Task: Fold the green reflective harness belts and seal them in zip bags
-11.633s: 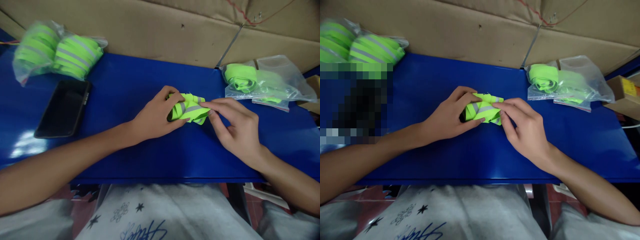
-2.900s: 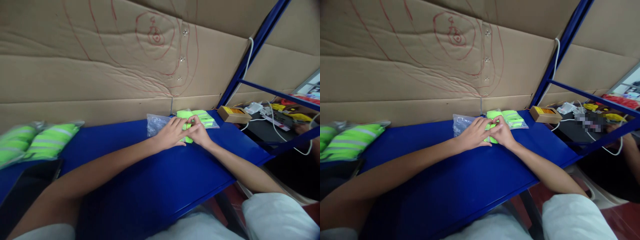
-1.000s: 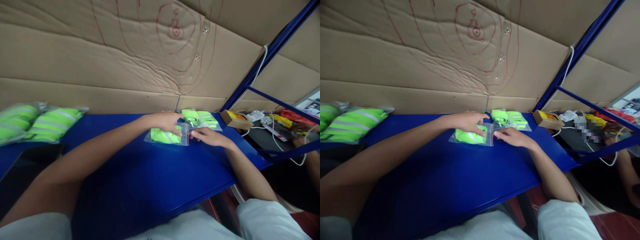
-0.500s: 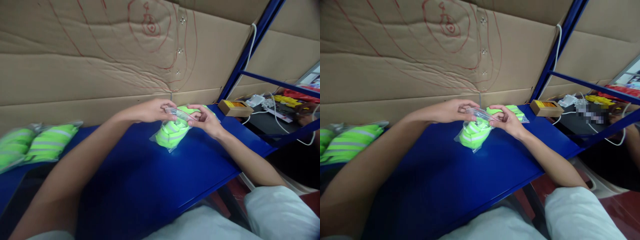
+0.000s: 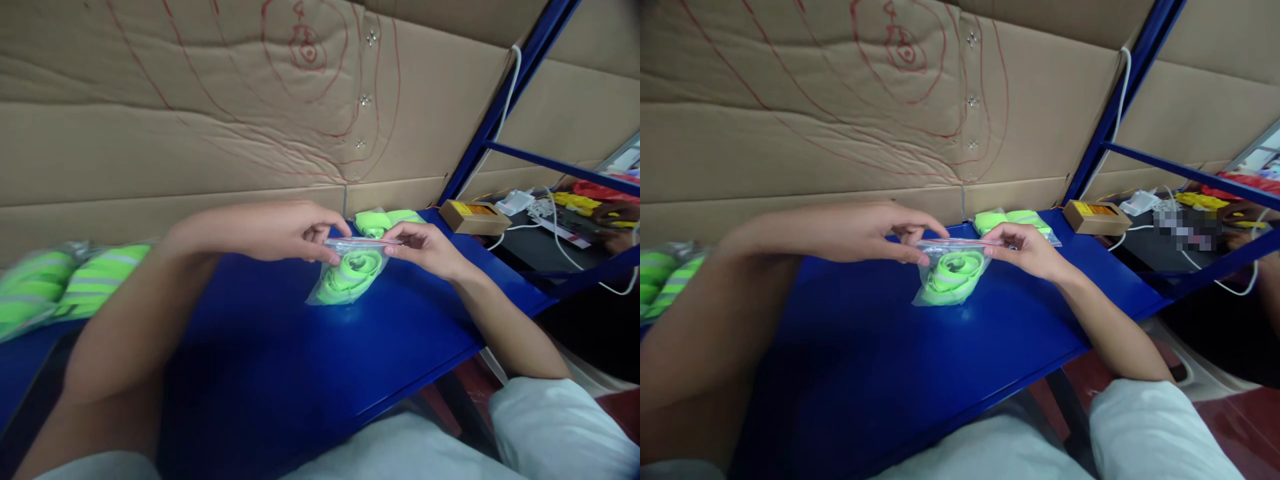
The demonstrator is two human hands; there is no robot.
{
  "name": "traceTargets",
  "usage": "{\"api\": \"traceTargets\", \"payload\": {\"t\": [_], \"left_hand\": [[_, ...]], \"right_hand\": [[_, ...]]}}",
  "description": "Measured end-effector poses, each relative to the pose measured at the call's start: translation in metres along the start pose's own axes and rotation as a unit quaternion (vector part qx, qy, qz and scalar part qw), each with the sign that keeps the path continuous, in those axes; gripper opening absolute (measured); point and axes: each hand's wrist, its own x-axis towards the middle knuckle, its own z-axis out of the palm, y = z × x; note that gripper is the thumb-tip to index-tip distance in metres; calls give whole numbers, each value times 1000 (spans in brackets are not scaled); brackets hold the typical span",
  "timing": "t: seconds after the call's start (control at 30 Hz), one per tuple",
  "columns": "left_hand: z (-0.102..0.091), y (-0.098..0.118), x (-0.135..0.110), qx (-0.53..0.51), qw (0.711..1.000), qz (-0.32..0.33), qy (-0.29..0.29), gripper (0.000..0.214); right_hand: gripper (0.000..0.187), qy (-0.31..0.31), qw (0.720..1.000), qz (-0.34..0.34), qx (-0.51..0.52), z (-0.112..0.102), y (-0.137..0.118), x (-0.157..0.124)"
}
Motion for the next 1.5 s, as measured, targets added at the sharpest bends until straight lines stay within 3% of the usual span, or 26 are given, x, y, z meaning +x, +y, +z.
{"api": "traceTargets", "payload": {"t": [0.13,0.43,0.57,0.73,0.93,1.07,1.13,1.23,1.4,1.5], "left_hand": [[-5,-1,-5,45,999,-8,6,30],[-3,-1,-4,110,988,-41,103,21],[-4,0,-7,110,990,-50,78,22],[-9,-1,-14,67,997,29,34,31],[-6,2,-14,81,989,65,106,31],[-5,-2,-14,75,995,61,30,30],[-5,-4,-14,74,996,48,20,27],[-6,-2,-13,64,996,53,29,23],[-10,4,-20,83,993,49,63,22],[-11,8,-24,82,991,34,96,23]], "right_hand": [[26,10,1000,-4,-19,1,-2,-1],[32,38,999,27,26,0,-7,-2],[26,31,999,14,15,-2,-3,-1],[19,13,1000,-11,11,-3,4,-1],[18,9,995,-79,-53,-1,5,-4],[16,25,988,-113,-105,1,2,-5],[25,28,984,-136,-107,3,1,-6],[38,5,978,-175,-110,5,-2,-9],[26,18,956,-202,-210,9,-10,-14],[20,38,962,-178,-204,9,-13,-14]]}}
